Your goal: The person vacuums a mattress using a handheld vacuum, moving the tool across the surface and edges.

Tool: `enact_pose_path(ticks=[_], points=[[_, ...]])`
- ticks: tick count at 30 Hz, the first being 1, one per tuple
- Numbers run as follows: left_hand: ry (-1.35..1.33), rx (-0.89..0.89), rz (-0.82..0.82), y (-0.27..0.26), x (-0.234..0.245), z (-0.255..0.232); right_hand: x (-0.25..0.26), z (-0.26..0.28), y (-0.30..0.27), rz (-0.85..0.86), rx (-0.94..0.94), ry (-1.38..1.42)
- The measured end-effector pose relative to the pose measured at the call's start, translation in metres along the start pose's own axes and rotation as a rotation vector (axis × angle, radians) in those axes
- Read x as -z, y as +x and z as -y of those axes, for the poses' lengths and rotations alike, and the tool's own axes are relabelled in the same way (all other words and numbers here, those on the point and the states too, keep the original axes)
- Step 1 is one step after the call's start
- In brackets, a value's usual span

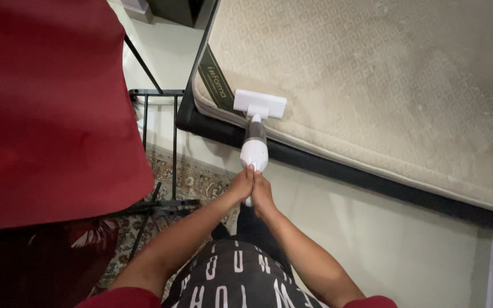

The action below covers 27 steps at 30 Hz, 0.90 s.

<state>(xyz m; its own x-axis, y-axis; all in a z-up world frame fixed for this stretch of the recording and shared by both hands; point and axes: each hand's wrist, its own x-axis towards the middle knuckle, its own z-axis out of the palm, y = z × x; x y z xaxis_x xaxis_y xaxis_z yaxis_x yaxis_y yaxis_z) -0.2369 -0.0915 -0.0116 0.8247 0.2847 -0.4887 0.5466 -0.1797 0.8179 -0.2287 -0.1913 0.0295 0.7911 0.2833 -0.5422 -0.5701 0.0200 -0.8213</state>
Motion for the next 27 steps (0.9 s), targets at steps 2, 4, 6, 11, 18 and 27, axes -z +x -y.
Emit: enact_pose_path(ticks=[2,4,6,11,18,27], points=[[0.044,0.007,-0.012,-0.011,-0.006,0.013,-0.001,-0.005,-0.018,-0.012,0.014,-0.019],[0.103,0.019,-0.029,-0.021,-0.016,0.027,0.0,-0.009,-0.034,-0.026,-0.089,-0.055],[0.176,0.018,-0.065,-0.019,-0.015,0.03,-0.002,-0.006,-0.035,-0.028,-0.085,-0.063],[0.054,-0.01,-0.013,-0.016,-0.009,0.004,0.005,0.007,-0.024,-0.029,-0.042,-0.065],[0.04,-0.157,-0.085,0.054,-0.015,-0.027,0.019,0.024,0.06,0.003,0.073,-0.105],[0.077,-0.082,-0.134,0.212,-0.004,-0.147,0.029,0.13,0.232,-0.014,-0.015,-0.069]])
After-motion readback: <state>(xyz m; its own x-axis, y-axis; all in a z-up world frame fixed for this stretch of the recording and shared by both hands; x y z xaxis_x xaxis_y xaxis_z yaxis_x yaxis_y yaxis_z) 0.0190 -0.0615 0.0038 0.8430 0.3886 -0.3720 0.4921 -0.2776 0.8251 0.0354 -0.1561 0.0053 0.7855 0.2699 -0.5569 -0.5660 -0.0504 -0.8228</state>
